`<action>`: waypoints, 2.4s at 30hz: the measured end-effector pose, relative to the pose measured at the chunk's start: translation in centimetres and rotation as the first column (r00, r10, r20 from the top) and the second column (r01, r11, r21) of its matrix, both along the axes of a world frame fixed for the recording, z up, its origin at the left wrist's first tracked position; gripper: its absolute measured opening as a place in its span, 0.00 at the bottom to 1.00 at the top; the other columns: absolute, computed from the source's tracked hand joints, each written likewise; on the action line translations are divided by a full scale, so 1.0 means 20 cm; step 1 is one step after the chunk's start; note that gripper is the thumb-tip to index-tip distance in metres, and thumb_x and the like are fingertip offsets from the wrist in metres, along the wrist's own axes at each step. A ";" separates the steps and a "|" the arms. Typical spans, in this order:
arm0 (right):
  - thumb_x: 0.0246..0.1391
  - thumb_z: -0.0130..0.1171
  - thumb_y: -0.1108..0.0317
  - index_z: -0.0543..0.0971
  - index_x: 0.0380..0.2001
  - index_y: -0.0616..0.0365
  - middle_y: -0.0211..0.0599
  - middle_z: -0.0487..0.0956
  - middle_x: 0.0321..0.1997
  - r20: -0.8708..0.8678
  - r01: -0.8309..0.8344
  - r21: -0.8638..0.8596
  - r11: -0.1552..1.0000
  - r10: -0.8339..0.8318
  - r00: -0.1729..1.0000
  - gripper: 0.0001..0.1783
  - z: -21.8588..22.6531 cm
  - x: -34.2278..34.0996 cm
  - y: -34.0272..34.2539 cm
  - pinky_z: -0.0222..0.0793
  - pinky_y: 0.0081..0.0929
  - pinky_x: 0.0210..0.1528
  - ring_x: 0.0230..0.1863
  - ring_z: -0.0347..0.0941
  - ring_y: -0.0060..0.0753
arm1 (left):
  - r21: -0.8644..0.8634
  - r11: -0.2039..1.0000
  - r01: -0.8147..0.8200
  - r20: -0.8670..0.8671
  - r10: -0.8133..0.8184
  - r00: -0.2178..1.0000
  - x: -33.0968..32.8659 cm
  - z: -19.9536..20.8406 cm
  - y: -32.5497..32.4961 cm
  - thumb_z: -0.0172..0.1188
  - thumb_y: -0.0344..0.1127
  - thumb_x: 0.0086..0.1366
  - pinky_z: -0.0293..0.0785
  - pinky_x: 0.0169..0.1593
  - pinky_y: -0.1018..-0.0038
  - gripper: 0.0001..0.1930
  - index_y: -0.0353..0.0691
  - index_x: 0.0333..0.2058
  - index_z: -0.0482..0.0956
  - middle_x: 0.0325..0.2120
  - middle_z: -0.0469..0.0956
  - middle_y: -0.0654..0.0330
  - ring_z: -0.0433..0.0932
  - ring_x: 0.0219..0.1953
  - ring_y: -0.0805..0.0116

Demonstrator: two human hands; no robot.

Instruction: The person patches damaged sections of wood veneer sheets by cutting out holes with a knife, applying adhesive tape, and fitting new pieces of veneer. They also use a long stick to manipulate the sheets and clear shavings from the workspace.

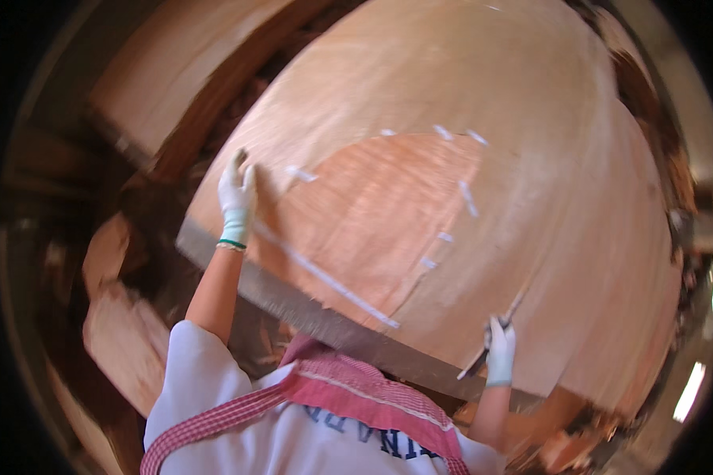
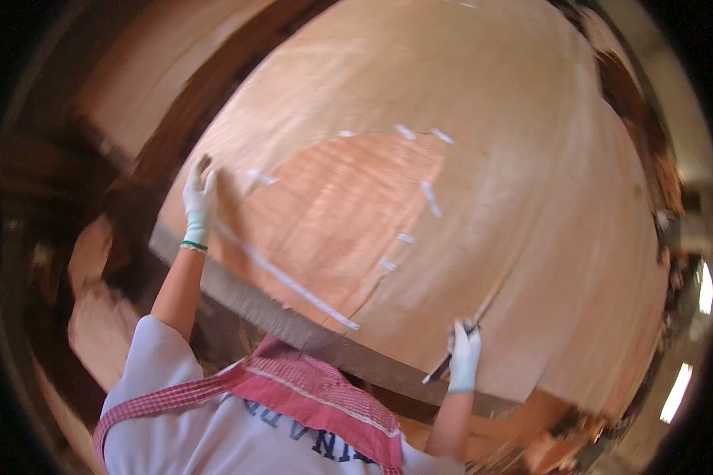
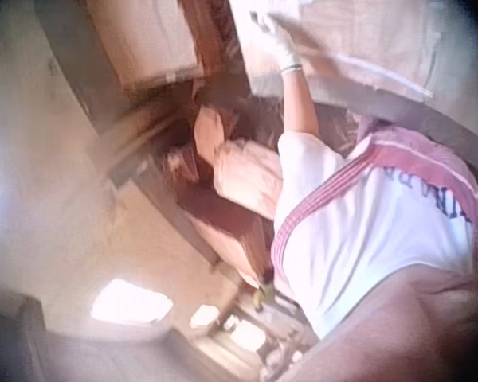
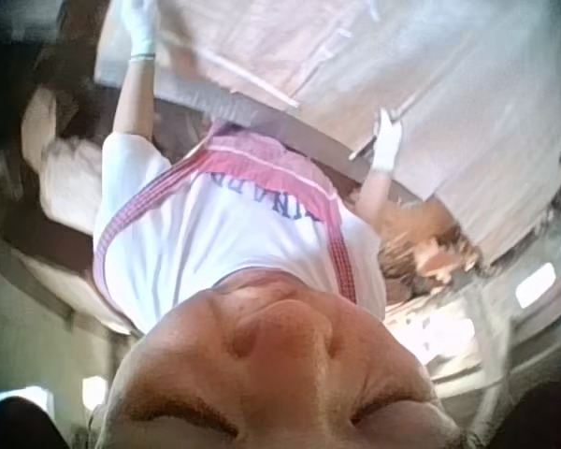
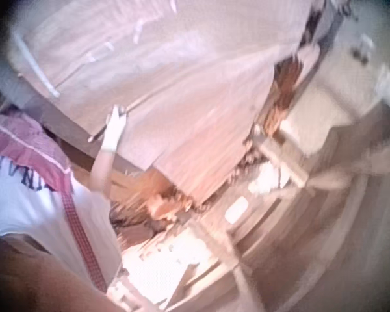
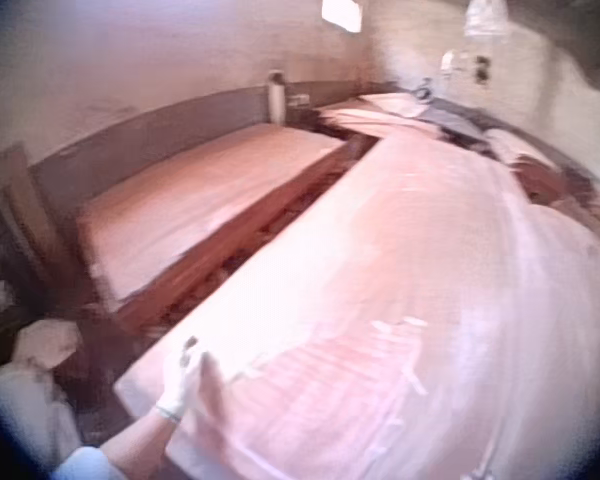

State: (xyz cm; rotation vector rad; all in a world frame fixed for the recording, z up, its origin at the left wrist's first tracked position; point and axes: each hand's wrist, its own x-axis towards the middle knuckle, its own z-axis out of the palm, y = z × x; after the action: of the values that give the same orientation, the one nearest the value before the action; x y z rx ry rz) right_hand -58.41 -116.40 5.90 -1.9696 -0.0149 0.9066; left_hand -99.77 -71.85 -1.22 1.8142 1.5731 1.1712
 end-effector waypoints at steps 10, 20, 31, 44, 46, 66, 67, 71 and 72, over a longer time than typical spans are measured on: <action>0.63 0.54 0.66 0.74 0.37 0.53 0.25 0.74 0.26 0.032 -0.283 0.081 0.956 0.282 0.959 0.04 0.10 -0.39 0.42 0.53 0.11 0.15 0.17 0.60 0.10 | -0.024 0.904 -0.427 -0.732 0.274 0.623 -0.55 -0.04 -0.37 0.57 0.51 0.62 0.48 0.68 0.58 0.33 0.31 0.57 0.68 0.62 0.63 0.43 0.57 0.66 0.46; 0.59 0.59 0.64 0.75 0.43 0.63 0.31 0.77 0.33 0.079 -0.692 0.208 0.691 0.693 0.716 0.15 0.30 -0.85 0.97 0.69 0.18 0.28 0.34 0.76 0.23 | 0.102 0.994 -0.034 -0.297 0.063 0.953 -0.19 0.40 -0.50 0.60 0.31 0.54 0.73 0.38 0.60 0.05 0.43 0.32 0.80 0.26 0.78 0.57 0.77 0.30 0.56; 0.57 0.59 0.68 0.76 0.30 0.60 0.20 0.73 0.26 0.286 -0.546 0.339 0.766 0.468 0.836 0.06 0.47 -0.73 1.19 0.63 0.19 0.28 0.26 0.65 0.14 | 0.103 0.923 0.371 -0.094 -0.363 0.927 0.10 0.71 -0.91 0.60 0.34 0.59 0.66 0.58 0.60 0.16 0.34 0.45 0.76 0.48 0.76 0.49 0.72 0.54 0.51; 0.58 0.58 0.67 0.78 0.41 0.60 0.25 0.78 0.37 0.373 -0.642 0.277 0.715 0.535 0.758 0.10 0.94 -0.50 1.27 0.68 0.16 0.38 0.37 0.72 0.14 | -0.025 0.955 0.296 -0.575 -0.256 0.777 0.11 0.15 -0.91 0.61 0.42 0.59 0.52 0.66 0.56 0.28 0.44 0.58 0.68 0.59 0.66 0.52 0.61 0.64 0.53; 0.59 0.57 0.68 0.78 0.42 0.61 0.25 0.79 0.36 0.341 -0.610 0.413 0.676 0.507 0.792 0.10 1.07 -0.43 1.29 0.68 0.16 0.39 0.36 0.73 0.15 | 0.087 0.916 0.391 -0.604 -0.264 0.752 0.08 0.11 -0.92 0.58 0.37 0.59 0.58 0.63 0.59 0.20 0.47 0.52 0.74 0.55 0.71 0.57 0.66 0.60 0.57; 0.66 0.44 0.69 0.71 0.57 0.68 0.40 0.72 0.61 0.624 -0.707 0.473 0.525 0.367 0.690 0.21 1.38 0.12 1.14 0.63 0.27 0.63 0.60 0.69 0.30 | 0.145 0.855 -0.498 -0.899 0.324 0.294 -1.88 0.21 -0.90 0.56 0.42 0.63 0.73 0.53 0.62 0.17 0.41 0.46 0.80 0.50 0.76 0.50 0.76 0.50 0.52; 0.66 0.44 0.70 0.72 0.57 0.69 0.40 0.72 0.61 0.704 -0.771 0.394 0.500 0.375 0.603 0.20 1.37 0.11 1.12 0.63 0.27 0.63 0.60 0.69 0.31 | 0.265 0.907 -0.329 -0.865 0.374 0.335 -1.63 0.32 -0.80 0.56 0.41 0.63 0.72 0.54 0.62 0.16 0.40 0.45 0.81 0.50 0.77 0.50 0.75 0.51 0.52; 0.65 0.44 0.71 0.73 0.55 0.69 0.41 0.74 0.58 0.500 -0.638 0.523 0.566 0.403 0.767 0.19 1.37 0.07 1.14 0.64 0.27 0.62 0.59 0.70 0.31 | 0.126 0.991 0.034 -0.473 0.030 0.880 -0.66 0.58 -0.47 0.52 0.29 0.63 0.69 0.57 0.66 0.11 0.35 0.41 0.81 0.53 0.75 0.50 0.75 0.52 0.55; 0.64 0.47 0.71 0.75 0.52 0.69 0.40 0.76 0.55 0.449 -0.592 0.567 0.573 0.387 0.805 0.17 1.40 -0.01 1.15 0.67 0.26 0.59 0.56 0.73 0.29 | -0.025 0.996 0.089 -0.164 -0.092 0.982 -0.39 0.61 -0.40 0.52 0.32 0.65 0.69 0.59 0.63 0.13 0.34 0.43 0.81 0.55 0.73 0.49 0.74 0.55 0.55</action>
State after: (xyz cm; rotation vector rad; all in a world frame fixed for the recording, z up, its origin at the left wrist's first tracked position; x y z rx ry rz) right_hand -58.51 -93.39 33.85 -1.3464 -0.9980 0.7893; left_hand -107.54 -79.94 10.97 1.9928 1.5662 0.9850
